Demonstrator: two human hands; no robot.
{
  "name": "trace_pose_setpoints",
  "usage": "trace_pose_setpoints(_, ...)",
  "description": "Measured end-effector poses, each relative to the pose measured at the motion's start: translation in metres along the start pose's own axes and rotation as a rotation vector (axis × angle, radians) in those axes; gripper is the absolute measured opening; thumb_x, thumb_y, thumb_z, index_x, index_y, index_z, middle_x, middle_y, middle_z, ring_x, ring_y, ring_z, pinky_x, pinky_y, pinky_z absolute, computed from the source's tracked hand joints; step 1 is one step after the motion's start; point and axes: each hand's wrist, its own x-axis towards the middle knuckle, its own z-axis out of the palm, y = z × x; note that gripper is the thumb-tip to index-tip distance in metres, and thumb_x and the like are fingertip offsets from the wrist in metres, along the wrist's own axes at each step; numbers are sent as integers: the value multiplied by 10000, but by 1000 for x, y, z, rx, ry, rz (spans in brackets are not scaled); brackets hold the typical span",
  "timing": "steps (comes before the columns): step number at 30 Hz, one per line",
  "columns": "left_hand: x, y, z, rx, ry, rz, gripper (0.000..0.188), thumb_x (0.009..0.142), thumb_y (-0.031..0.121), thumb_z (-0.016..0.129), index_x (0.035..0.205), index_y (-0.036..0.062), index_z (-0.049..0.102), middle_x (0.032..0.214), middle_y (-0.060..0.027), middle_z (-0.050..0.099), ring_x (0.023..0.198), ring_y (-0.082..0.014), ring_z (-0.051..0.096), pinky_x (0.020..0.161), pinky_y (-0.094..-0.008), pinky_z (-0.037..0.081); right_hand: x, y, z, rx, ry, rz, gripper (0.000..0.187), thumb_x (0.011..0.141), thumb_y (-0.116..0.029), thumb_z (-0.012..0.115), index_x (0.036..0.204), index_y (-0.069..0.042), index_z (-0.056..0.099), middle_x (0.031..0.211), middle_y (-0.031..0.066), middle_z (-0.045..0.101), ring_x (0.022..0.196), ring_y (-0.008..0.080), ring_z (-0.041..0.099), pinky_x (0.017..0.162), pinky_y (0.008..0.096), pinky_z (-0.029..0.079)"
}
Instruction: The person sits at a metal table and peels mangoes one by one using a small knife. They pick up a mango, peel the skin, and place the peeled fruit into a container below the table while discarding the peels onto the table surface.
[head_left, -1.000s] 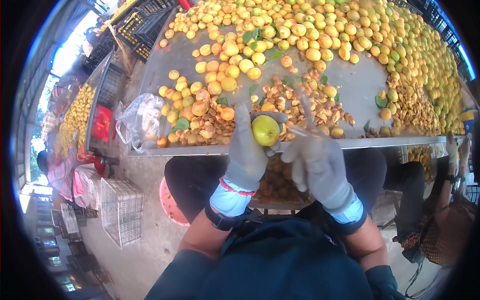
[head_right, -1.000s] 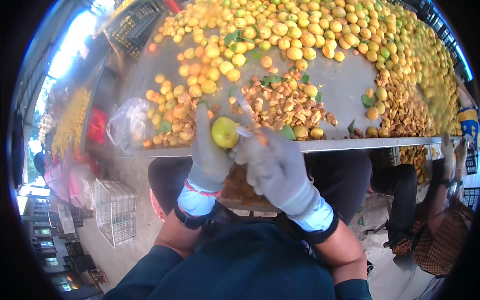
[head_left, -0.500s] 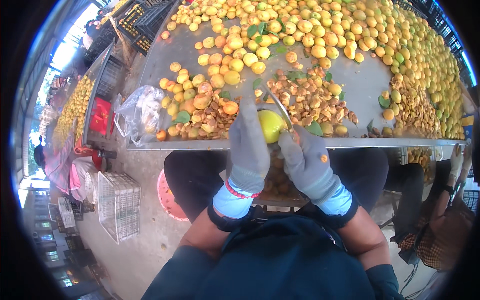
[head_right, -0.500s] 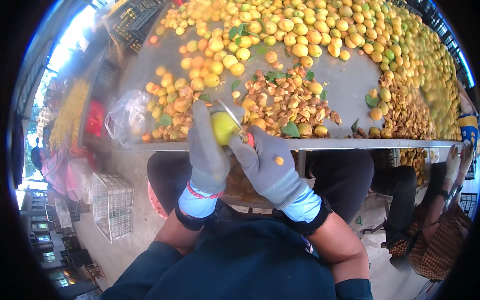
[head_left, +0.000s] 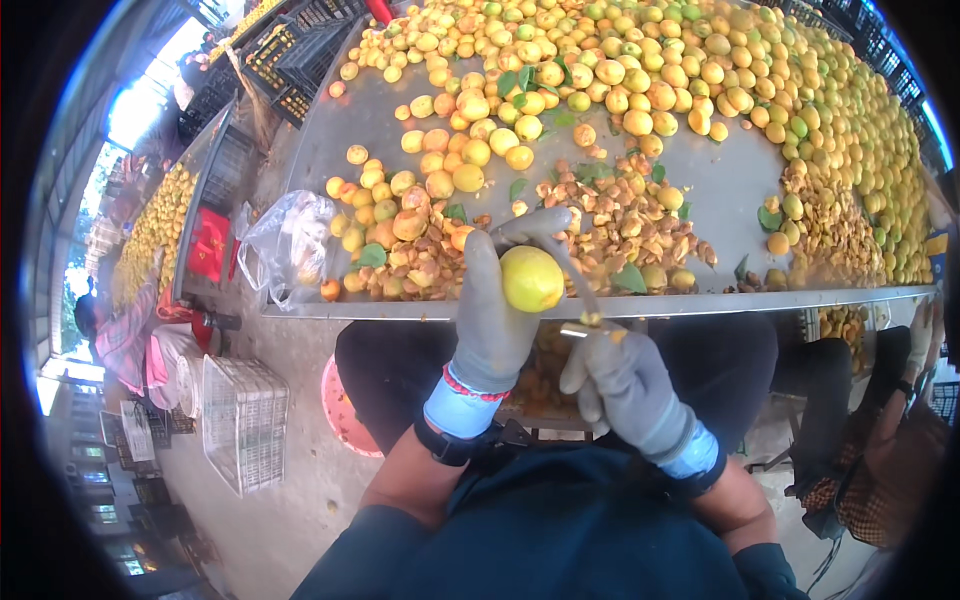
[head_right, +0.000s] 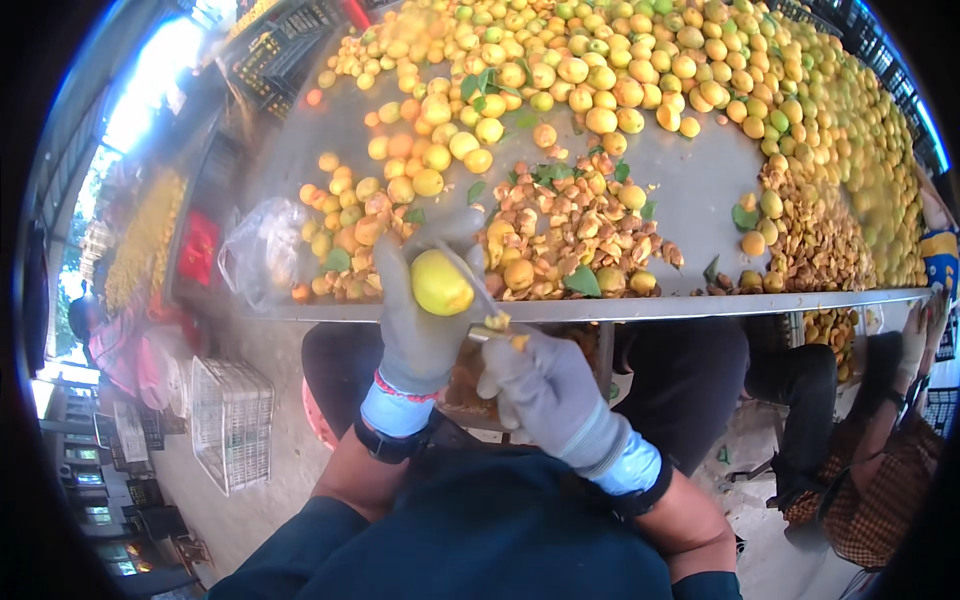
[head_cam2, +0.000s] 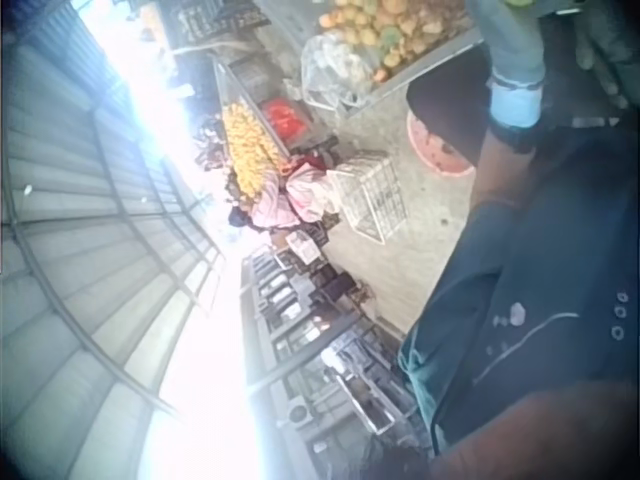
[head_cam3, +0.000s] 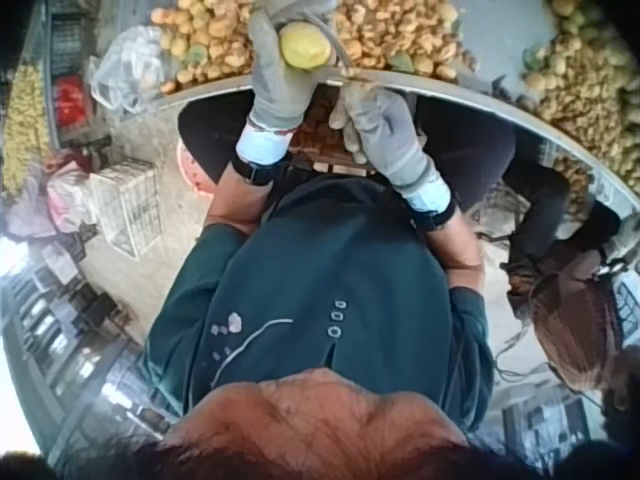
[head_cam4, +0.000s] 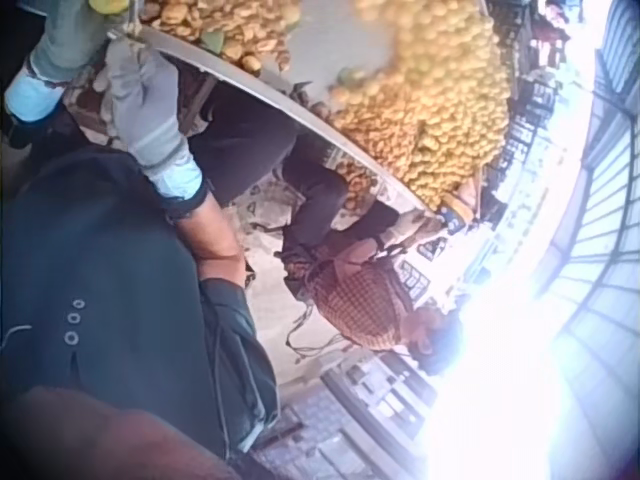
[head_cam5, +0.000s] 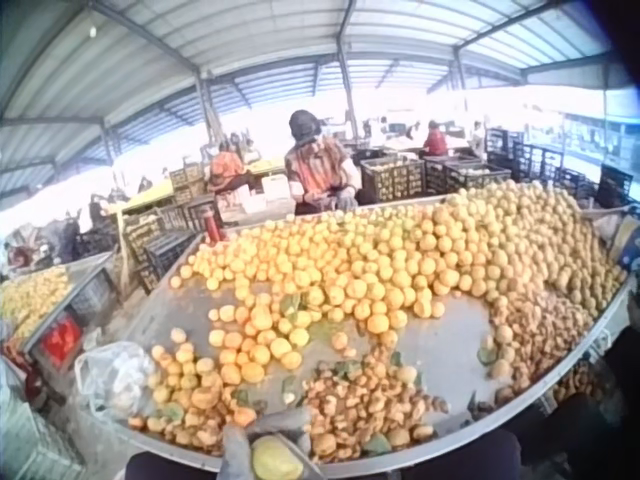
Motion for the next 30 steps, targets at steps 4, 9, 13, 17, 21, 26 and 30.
trace_pose_setpoints(4, -7, 2, 1, -268, -29, -199, 725, 1005, 570, 197, 1204, -16, 576, 1031, -64, 611, 898, -116, 548, 792, -264, 475, 2, 3, 7, -68, 44, -32, 431, 974, -414, 530, 915, 5, 611, 588, 22, 524, 526, 61, 507, 500, 226, 393)
trace_pose_setpoints(9, -15, 11, 16, -106, 101, -158, 747, 994, 601, 187, 1222, -3, 562, 1121, -78, 615, 894, -110, 549, 789, -251, 475, 4, 8, 7, -291, 49, -200, 389, 969, -364, 535, 982, 21, 595, 644, 145, 549, 590, 266, 571, 589, 359, 453)
trace_pose_setpoints(13, -15, 20, 24, -154, 59, -171, 664, 1005, 546, 225, 1290, 12, 500, 1161, -92, 598, 924, -114, 555, 815, -254, 478, 13, 11, 3, -494, 105, -278, 421, 969, -390, 510, 975, 25, 582, 688, 202, 571, 642, 401, 557, 637, 437, 465)
trace_pose_setpoints(17, -7, 19, 4, -68, -169, -165, 514, 986, 309, 417, 1389, -7, 380, 1185, -123, 581, 1014, -160, 578, 895, -299, 483, 6, -12, -7, -92, 29, 187, 502, 959, -505, 497, 829, -28, 581, 541, 59, 523, 426, 146, 510, 424, 268, 407)
trace_pose_setpoints(21, -1, 24, -7, -288, -308, -229, 542, 942, 211, 490, 1404, -37, 352, 1179, -158, 591, 1086, -208, 589, 942, -339, 480, -1, -30, -1, 10, -1, 176, 513, 957, -527, 488, 776, -52, 556, 509, -3, 472, 395, 60, 436, 381, 203, 342)
trace_pose_setpoints(26, -13, 18, 22, -447, -17, -284, 567, 994, 374, 473, 1383, -18, 346, 1183, -201, 592, 1105, -281, 602, 944, -372, 494, 20, -7, 18, 40, 147, 66, 490, 984, -489, 451, 809, -44, 561, 516, 1, 487, 397, 66, 457, 378, 212, 350)
trace_pose_setpoints(30, -9, 19, 12, -566, -83, -279, 539, 985, 304, 503, 1391, -15, 346, 1174, -191, 599, 1093, -281, 607, 951, -387, 495, 12, -36, -1, 49, -34, 275, 496, 979, -485, 470, 822, -27, 575, 521, 3, 494, 408, 68, 468, 388, 213, 354)
